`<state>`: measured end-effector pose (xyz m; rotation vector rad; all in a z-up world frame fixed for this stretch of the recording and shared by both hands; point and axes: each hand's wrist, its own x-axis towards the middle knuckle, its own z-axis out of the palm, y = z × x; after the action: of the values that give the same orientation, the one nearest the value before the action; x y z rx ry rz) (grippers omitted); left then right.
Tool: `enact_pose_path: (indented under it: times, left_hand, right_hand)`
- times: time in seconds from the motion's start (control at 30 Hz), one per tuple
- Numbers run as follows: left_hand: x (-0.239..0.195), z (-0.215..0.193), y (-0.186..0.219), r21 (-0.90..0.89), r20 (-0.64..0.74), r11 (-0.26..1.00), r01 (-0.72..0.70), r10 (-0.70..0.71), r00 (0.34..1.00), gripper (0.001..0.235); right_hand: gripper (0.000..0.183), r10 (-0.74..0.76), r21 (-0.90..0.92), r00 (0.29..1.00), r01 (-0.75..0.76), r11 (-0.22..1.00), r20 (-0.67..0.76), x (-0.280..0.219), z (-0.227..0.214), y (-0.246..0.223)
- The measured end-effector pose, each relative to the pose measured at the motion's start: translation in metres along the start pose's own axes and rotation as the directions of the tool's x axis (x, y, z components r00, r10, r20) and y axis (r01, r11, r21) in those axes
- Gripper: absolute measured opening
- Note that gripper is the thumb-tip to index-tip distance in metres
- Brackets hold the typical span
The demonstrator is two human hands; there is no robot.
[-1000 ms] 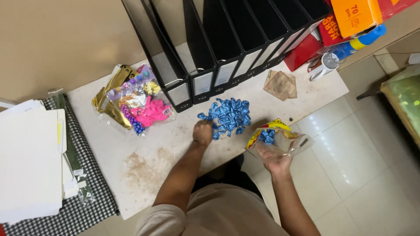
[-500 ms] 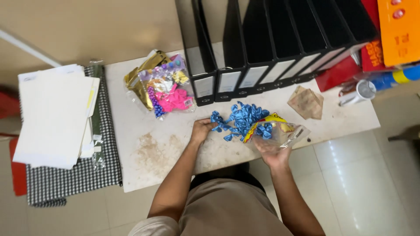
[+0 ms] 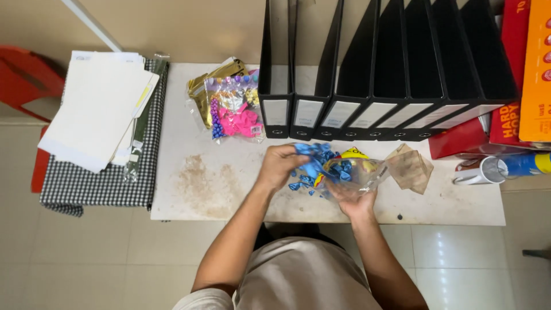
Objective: The person organizes party supplies on a table, sorting pink and blue balloons into plastic bags. They then wipe the table surface with a cloth and briefly flip through a document.
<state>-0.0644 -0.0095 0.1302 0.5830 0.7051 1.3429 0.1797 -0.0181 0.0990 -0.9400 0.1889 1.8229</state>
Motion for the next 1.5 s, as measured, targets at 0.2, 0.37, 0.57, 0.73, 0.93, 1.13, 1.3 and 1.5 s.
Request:
enact_pose_path:
  times: [0.2, 0.37, 0.57, 0.73, 0.93, 1.13, 1.3, 1.5]
  left_hand:
    - [-0.023, 0.109, 0.009, 0.785, 0.404, 0.398, -0.475, 0.253, 0.879, 0.027]
    - [-0.016, 0.153, 0.002, 0.875, 0.438, 0.18, -0.45, 0.103, 0.893, 0.043]
    - [0.012, 0.128, -0.038, 0.828, 0.213, 0.449, -0.336, 0.303, 0.929, 0.027]
    - [0.031, 0.035, -0.139, 0.947, -0.195, 0.306, 0.099, 0.3, 0.934, 0.017]
    - [0.015, 0.031, -0.188, 0.945, -0.191, -0.236, 0.229, 0.17, 0.967, 0.083]
    - [0.026, -0.035, -0.247, 0.909, 0.012, -0.413, 0.056, 0.161, 0.987, 0.037]
    - [0.036, -0.043, -0.221, 0.997, -0.033, -0.054, 0.047, 0.242, 0.97, 0.021]
    - [0.04, -0.078, -0.198, 0.316, -0.487, 0.903, 0.29, -0.108, 0.867, 0.021]
  right_hand:
    - [0.059, 0.061, -0.039, 0.953, -0.052, 0.998, 0.296, 0.012, -0.025, -0.019]
    - [0.057, 0.101, 0.051, 0.924, -0.129, 0.99, 0.369, 0.041, -0.078, -0.047]
    - [0.079, 0.079, 0.079, 0.958, -0.104, 0.991, 0.276, 0.032, -0.099, -0.079]
    - [0.086, 0.027, 0.059, 0.993, -0.034, 0.998, 0.113, 0.031, -0.138, -0.103]
    - [0.086, -0.04, 0.082, 0.996, 0.033, 0.996, 0.081, 0.023, -0.169, -0.116]
    - [0.09, -0.06, 0.16, 0.997, 0.051, 0.986, 0.046, 0.013, -0.193, -0.119]
    - [0.086, -0.067, 0.216, 0.997, 0.06, 0.975, 0.025, 0.003, -0.178, -0.114]
    - [0.086, -0.092, 0.113, 0.991, 0.081, 0.99, 0.097, 0.012, -0.163, -0.096]
